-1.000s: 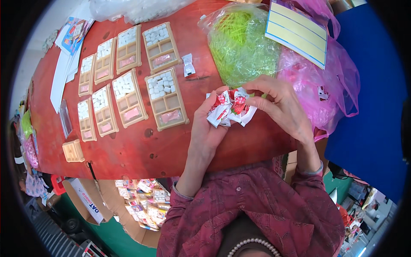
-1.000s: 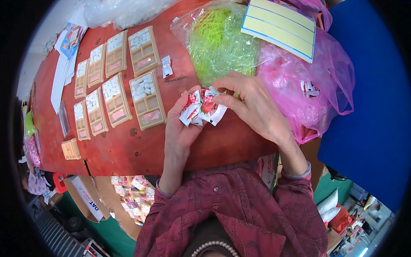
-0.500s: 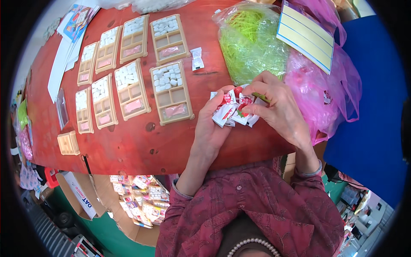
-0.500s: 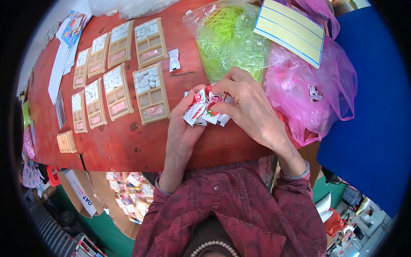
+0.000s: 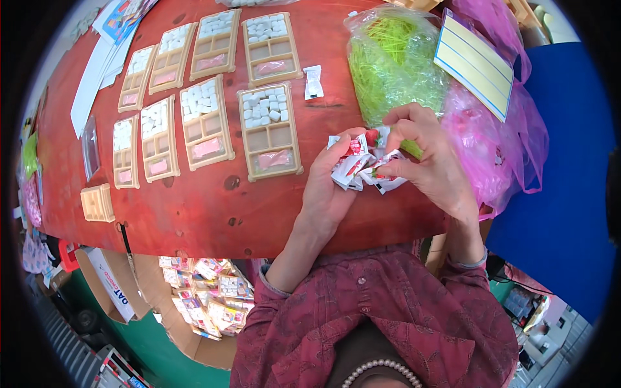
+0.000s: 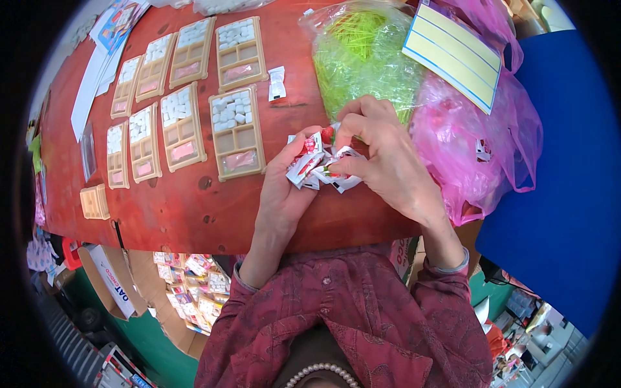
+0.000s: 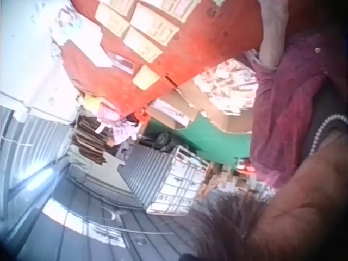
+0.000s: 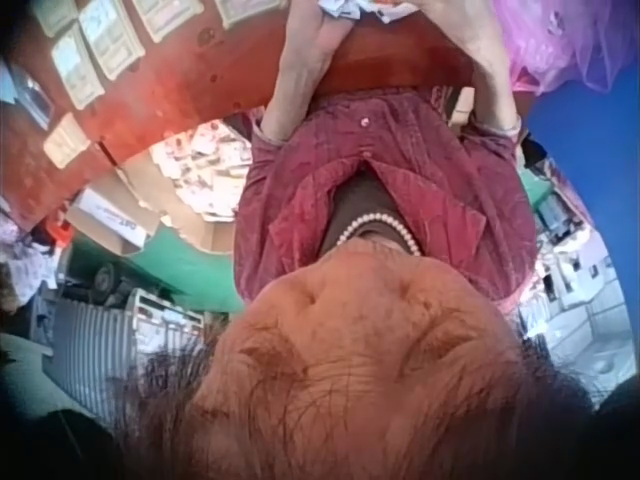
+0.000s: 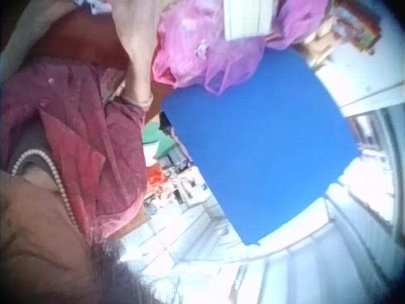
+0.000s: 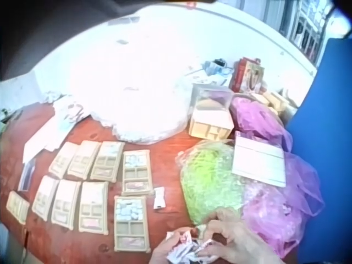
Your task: Organizing and packaging small items into partitioned wooden trays and plastic bags.
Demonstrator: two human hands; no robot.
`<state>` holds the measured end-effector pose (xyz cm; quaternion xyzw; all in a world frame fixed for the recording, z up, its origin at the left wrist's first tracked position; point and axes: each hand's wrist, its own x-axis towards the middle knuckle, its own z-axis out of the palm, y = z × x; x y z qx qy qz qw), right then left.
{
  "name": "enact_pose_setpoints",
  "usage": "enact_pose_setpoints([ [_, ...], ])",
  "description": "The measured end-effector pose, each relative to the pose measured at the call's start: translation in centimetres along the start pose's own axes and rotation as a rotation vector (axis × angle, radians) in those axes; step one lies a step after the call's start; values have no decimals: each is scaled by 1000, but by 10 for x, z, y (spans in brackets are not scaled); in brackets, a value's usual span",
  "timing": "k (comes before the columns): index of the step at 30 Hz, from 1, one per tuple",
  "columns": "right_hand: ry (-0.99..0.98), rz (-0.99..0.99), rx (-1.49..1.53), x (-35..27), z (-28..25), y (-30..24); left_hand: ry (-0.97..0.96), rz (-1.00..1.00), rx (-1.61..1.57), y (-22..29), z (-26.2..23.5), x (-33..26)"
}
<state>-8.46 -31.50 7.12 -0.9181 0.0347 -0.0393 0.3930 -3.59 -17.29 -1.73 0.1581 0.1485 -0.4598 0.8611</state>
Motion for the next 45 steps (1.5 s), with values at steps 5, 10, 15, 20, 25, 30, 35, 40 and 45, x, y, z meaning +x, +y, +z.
enact_pose_setpoints([
  [5, 44, 13, 280, 1, -10, -4, 12, -4, 8, 2, -1, -6],
  [10, 71, 117, 298, 13, -14, -17, -9, -71, 1, 6, -11, -22],
  [15, 18, -118, 93, 43, 4, -19, 45, -49, 21, 12, -13, -52],
  [20, -208, -447, -7, 77, 39, -25, 131, 32, 130, 32, -24, -96],
  [25, -406, -583, -142, 92, 72, -38, 153, 165, 26, 48, -51, -120],
  [30, -427, -690, -52, 99, 101, -36, 157, 232, -41, 51, -51, -124],
  [35, -304, -739, -33, 97, 105, -41, 108, 198, -10, 51, -52, -122],
  [40, -521, -486, -147, 92, 97, -36, 151, 216, 32, 50, -53, -120],
  [45, -445, -504, -127, 79, 103, -27, 177, 196, 34, 51, -57, -120],
])
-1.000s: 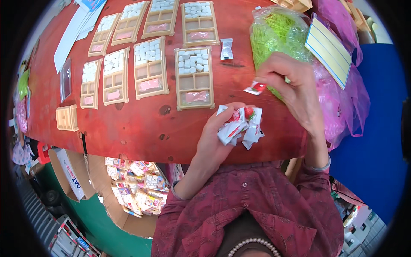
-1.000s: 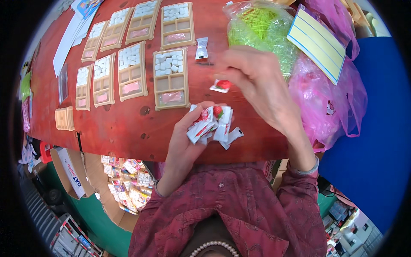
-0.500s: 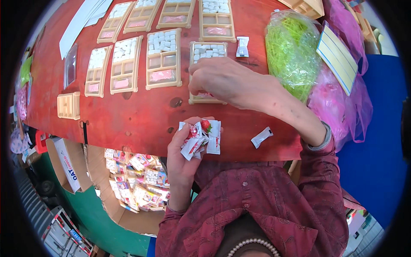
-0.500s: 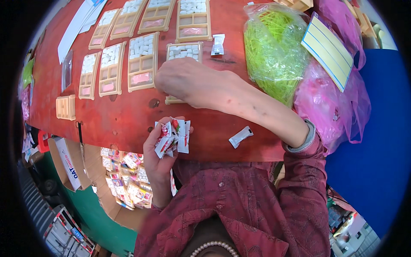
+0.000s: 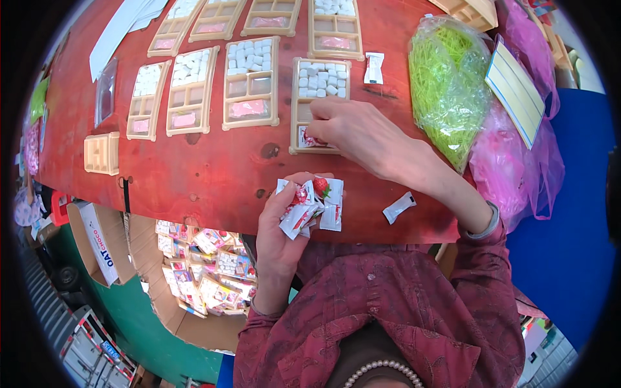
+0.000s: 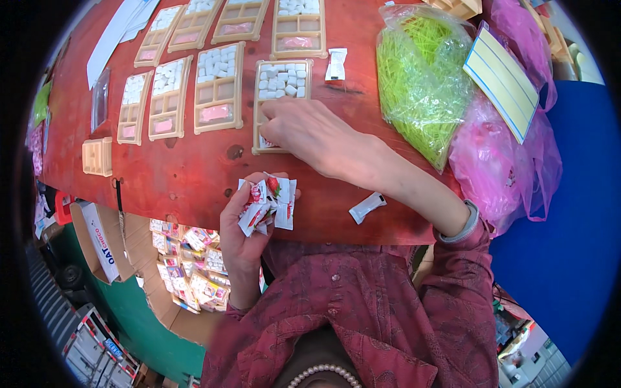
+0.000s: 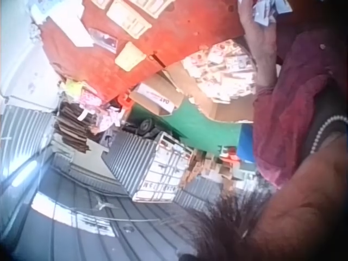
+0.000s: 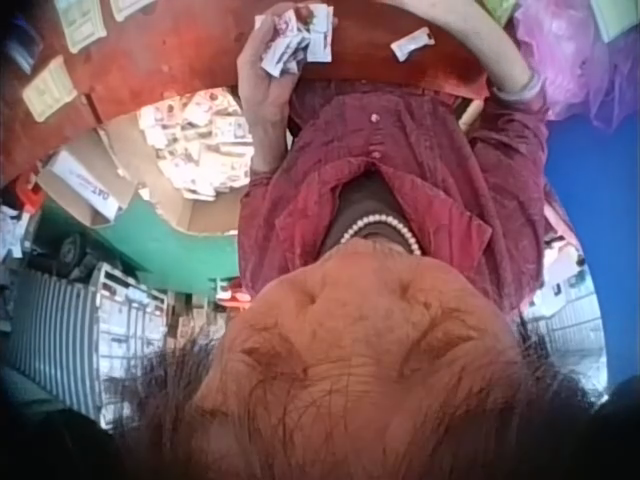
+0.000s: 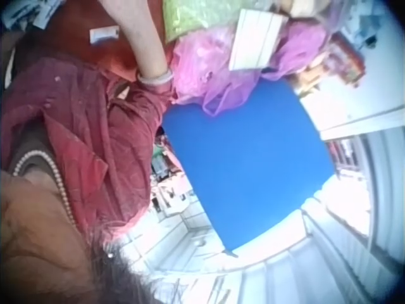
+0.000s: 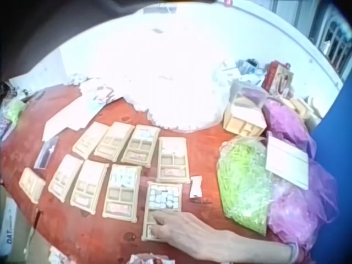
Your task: Organizing and packaging small items into partitioned wooden trays and plastic bags.
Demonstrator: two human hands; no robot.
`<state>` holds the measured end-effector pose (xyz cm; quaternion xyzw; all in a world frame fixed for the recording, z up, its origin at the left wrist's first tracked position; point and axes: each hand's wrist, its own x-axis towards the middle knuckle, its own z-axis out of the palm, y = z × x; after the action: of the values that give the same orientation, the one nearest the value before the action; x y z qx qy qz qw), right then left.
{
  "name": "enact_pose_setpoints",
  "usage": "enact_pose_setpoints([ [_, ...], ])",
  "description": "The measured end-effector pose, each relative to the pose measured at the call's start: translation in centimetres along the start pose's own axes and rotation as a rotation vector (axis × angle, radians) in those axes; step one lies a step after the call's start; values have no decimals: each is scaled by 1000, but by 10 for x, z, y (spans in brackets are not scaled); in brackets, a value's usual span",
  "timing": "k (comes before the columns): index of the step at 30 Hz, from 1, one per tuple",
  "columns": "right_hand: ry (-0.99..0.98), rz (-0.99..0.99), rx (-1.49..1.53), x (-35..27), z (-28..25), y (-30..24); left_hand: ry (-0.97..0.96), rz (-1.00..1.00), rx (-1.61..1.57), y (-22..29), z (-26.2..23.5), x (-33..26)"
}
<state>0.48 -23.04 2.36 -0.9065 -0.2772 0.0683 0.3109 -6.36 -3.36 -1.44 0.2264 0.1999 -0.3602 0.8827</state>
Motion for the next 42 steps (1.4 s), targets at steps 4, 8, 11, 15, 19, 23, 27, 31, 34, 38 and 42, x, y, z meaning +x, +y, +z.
enact_pose_setpoints([
  [4, -38, 101, 33, -36, -17, -7, -1, 24, -53, 1, 1, -2],
  [8, -59, 122, 2, -98, -22, -16, -3, 10, -103, 5, 10, -2],
  [11, -189, 314, -135, -119, -8, -25, 13, 19, -100, 9, 7, -3],
  [15, -194, 339, -77, -136, 1, -32, 72, 57, -64, 14, 9, -1],
  [19, -187, 366, -16, -133, -8, -28, 49, 46, -118, 15, 9, 1],
  [23, -116, 659, 431, -97, -36, -21, 53, 54, -97, 16, 8, 1],
  [27, 197, 616, 931, -67, -44, -5, 29, 45, -105, 18, 5, 1],
  [31, 176, 690, 964, -47, -55, -6, -12, 33, -117, 18, 0, 1],
  [34, 189, 682, 977, -41, -53, -5, -56, 48, -76, 16, -6, 4],
  [38, 227, 653, 977, -36, -47, -5, -33, 28, -20, 16, -10, 4],
  [42, 213, 527, 659, -45, -40, 8, -10, 28, -8, 14, -13, 3],
])
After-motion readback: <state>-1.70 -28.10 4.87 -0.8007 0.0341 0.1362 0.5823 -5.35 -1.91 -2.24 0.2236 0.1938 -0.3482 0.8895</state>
